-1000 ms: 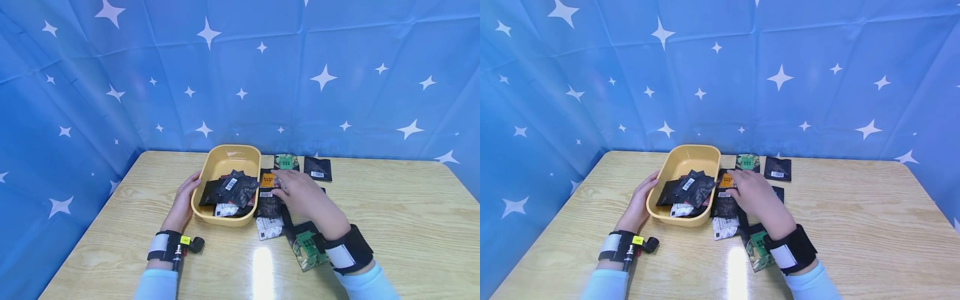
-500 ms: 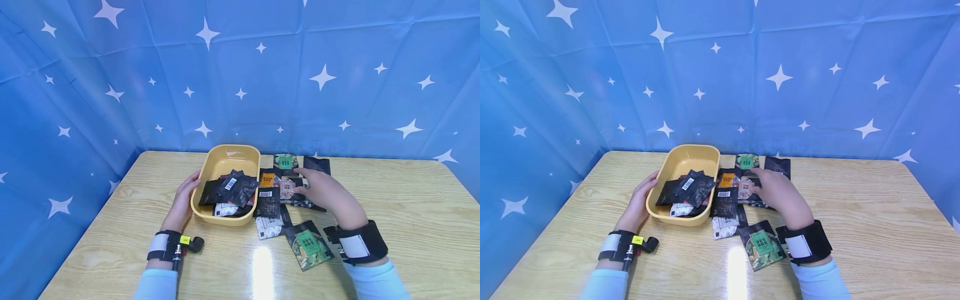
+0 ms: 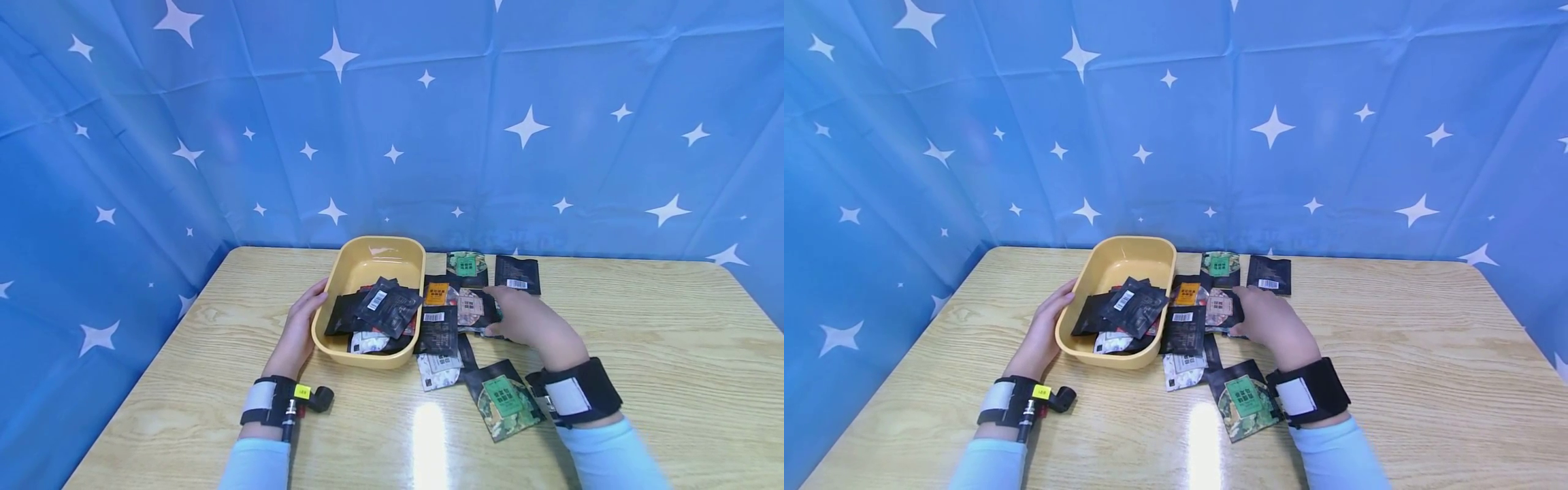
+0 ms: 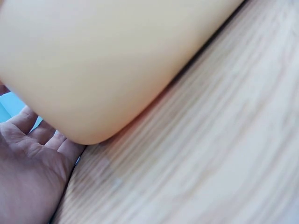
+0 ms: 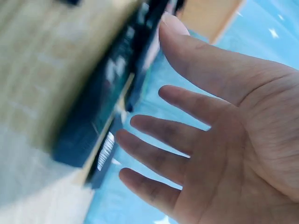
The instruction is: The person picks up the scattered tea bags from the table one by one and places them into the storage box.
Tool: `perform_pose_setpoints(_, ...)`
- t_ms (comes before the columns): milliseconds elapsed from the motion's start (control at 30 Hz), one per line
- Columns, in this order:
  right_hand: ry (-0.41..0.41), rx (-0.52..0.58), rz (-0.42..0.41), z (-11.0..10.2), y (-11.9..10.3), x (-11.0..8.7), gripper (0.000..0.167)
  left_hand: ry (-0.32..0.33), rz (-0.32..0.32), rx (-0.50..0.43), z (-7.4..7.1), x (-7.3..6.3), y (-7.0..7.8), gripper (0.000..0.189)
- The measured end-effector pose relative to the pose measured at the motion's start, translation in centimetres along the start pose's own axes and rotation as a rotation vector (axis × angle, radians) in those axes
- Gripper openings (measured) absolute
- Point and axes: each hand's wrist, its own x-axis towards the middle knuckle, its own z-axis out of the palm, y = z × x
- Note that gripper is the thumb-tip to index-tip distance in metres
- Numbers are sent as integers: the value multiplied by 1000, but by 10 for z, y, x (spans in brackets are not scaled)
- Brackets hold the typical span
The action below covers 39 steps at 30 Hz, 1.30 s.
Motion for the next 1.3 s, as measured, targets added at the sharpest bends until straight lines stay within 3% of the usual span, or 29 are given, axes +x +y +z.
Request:
perform_pose_setpoints(200,-31,-44,-45,11,-3,5,79,0,10,-2,0,0,0,51)
perform_pose_setpoints(500,-56,-2,35,11,-9,4,79,-18,1,1,0,1,0,50)
perform_pose_setpoints(800,-61,-15,-20,7,-12,2,66,0,-16,-3,-1,1,0,50)
perform_pose_setpoints(967,-66,-16,-47,3,-11,0,46,7,-16,0,-1,0,1,50)
perform_pose_setpoints(1067,-36,-21,-54,-1,-9,0,34,6,-19,4,-1,0,1,50)
perform_pose_setpoints(1300,108,-51,-13,-14,-3,-5,30,-9,-14,8,-1,0,0,50)
